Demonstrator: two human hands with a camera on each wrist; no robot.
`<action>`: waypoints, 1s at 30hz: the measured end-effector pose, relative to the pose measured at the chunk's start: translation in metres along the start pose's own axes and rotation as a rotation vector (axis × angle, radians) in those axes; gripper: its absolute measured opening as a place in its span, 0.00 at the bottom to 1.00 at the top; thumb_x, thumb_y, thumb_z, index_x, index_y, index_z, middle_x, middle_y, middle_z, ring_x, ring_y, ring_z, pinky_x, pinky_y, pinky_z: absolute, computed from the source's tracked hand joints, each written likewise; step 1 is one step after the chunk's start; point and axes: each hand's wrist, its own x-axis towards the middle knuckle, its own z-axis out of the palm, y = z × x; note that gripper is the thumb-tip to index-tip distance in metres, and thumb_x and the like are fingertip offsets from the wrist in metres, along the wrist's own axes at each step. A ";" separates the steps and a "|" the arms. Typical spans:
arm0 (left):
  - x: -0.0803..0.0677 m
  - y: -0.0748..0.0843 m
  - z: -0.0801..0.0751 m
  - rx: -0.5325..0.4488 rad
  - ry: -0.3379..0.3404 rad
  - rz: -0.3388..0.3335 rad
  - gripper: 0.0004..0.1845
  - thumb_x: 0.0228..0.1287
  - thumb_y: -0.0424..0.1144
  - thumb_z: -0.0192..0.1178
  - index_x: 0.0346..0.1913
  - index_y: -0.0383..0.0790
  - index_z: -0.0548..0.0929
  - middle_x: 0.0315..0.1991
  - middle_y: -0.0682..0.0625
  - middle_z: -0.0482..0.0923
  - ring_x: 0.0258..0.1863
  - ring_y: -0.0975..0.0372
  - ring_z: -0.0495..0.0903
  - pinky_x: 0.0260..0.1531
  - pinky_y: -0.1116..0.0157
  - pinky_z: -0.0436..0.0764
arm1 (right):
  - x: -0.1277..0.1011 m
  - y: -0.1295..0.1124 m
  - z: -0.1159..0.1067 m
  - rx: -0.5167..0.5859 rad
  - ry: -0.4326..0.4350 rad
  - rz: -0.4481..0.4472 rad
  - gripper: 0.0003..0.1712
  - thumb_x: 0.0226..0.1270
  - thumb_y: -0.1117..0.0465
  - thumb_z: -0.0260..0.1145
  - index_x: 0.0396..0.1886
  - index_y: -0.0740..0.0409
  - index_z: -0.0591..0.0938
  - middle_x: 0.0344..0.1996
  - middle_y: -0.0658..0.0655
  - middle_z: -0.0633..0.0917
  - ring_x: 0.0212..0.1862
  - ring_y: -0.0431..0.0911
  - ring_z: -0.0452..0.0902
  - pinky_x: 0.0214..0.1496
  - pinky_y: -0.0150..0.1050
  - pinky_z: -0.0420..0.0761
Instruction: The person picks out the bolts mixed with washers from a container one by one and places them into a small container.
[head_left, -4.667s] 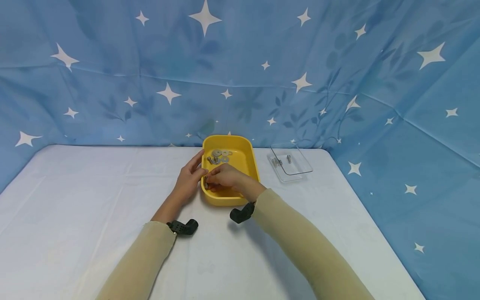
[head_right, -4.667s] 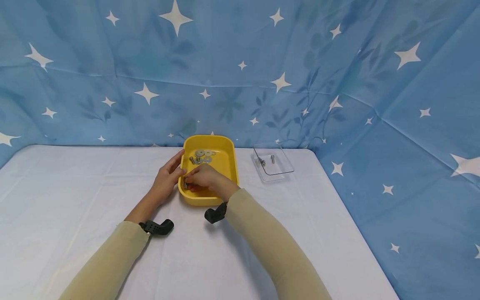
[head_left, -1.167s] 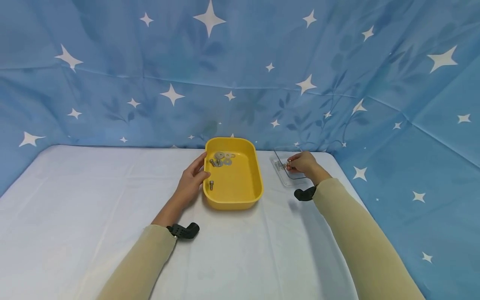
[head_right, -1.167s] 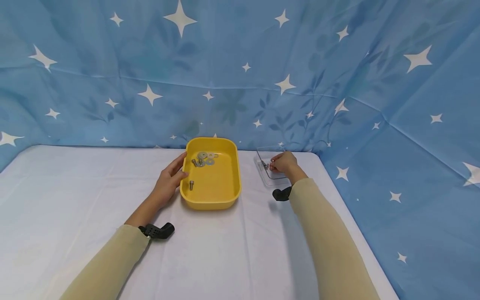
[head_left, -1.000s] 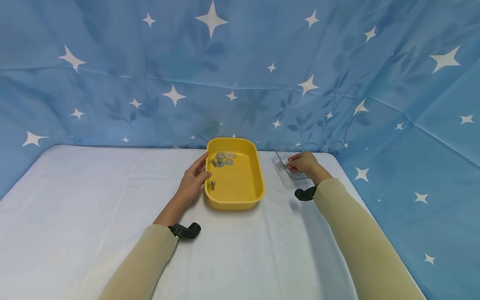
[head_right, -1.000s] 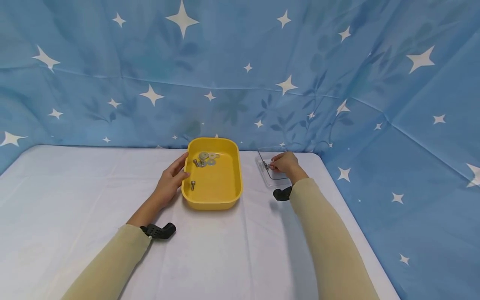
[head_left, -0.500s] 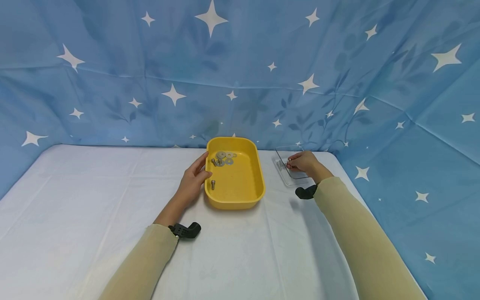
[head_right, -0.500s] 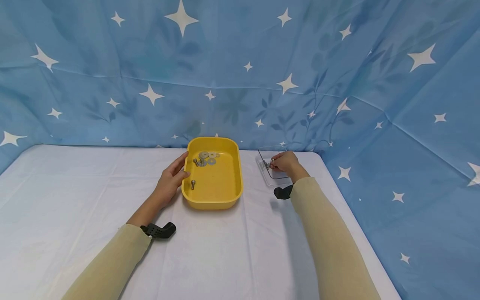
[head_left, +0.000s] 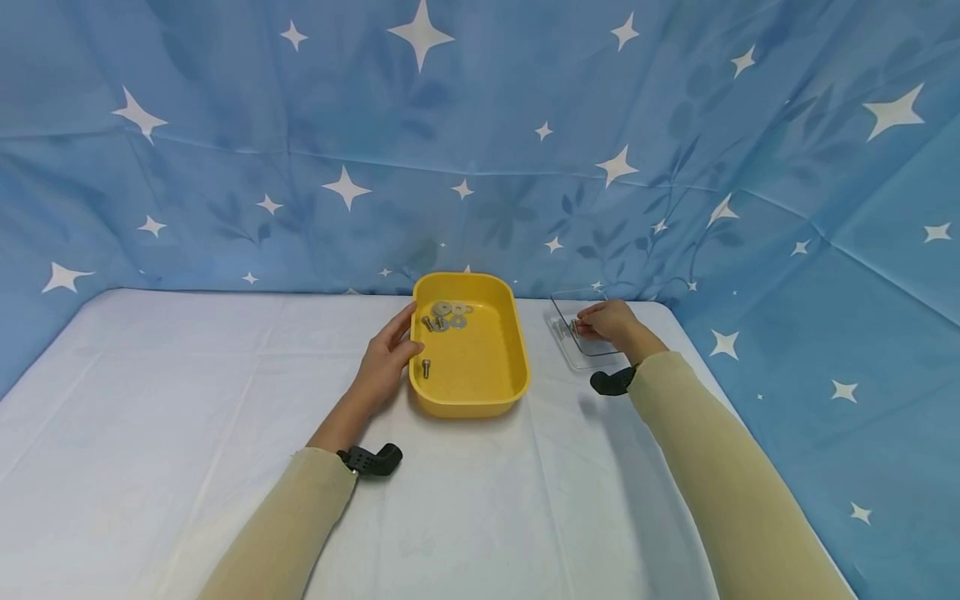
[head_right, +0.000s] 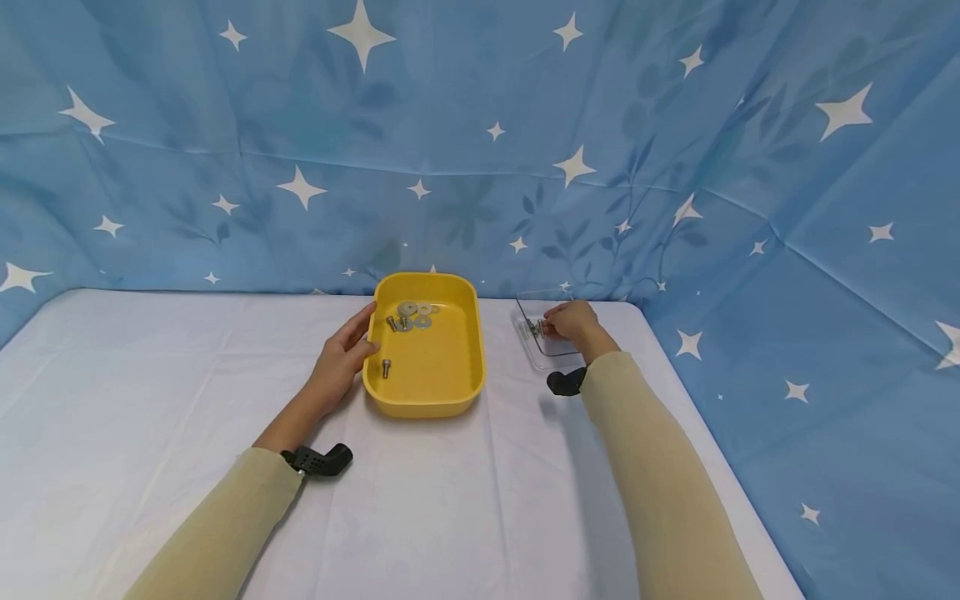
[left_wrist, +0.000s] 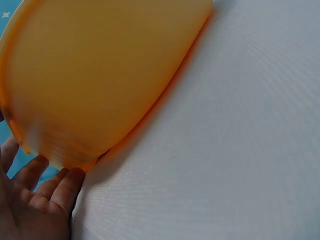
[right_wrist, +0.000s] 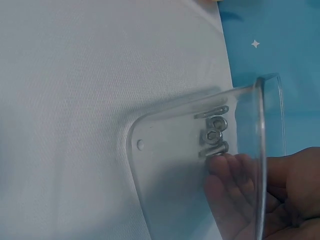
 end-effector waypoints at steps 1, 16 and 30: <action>0.000 0.000 0.001 -0.001 -0.001 -0.001 0.37 0.70 0.38 0.53 0.80 0.59 0.57 0.81 0.56 0.54 0.81 0.57 0.56 0.78 0.53 0.64 | 0.000 0.000 -0.001 0.007 0.000 0.006 0.21 0.81 0.65 0.50 0.66 0.72 0.74 0.50 0.60 0.83 0.44 0.41 0.81 0.64 0.41 0.83; -0.007 0.017 0.003 0.006 -0.005 -0.027 0.38 0.71 0.35 0.52 0.81 0.54 0.56 0.82 0.53 0.52 0.82 0.56 0.53 0.79 0.53 0.60 | -0.027 -0.024 -0.010 -0.074 -0.061 -0.077 0.27 0.80 0.61 0.51 0.72 0.72 0.68 0.69 0.71 0.73 0.71 0.59 0.72 0.73 0.46 0.76; -0.017 0.035 0.003 0.008 -0.020 -0.056 0.37 0.73 0.33 0.51 0.81 0.47 0.54 0.82 0.49 0.51 0.82 0.55 0.51 0.79 0.53 0.61 | -0.068 -0.072 0.025 -0.033 -0.154 -0.177 0.25 0.77 0.57 0.60 0.66 0.66 0.77 0.63 0.65 0.82 0.63 0.56 0.81 0.63 0.40 0.83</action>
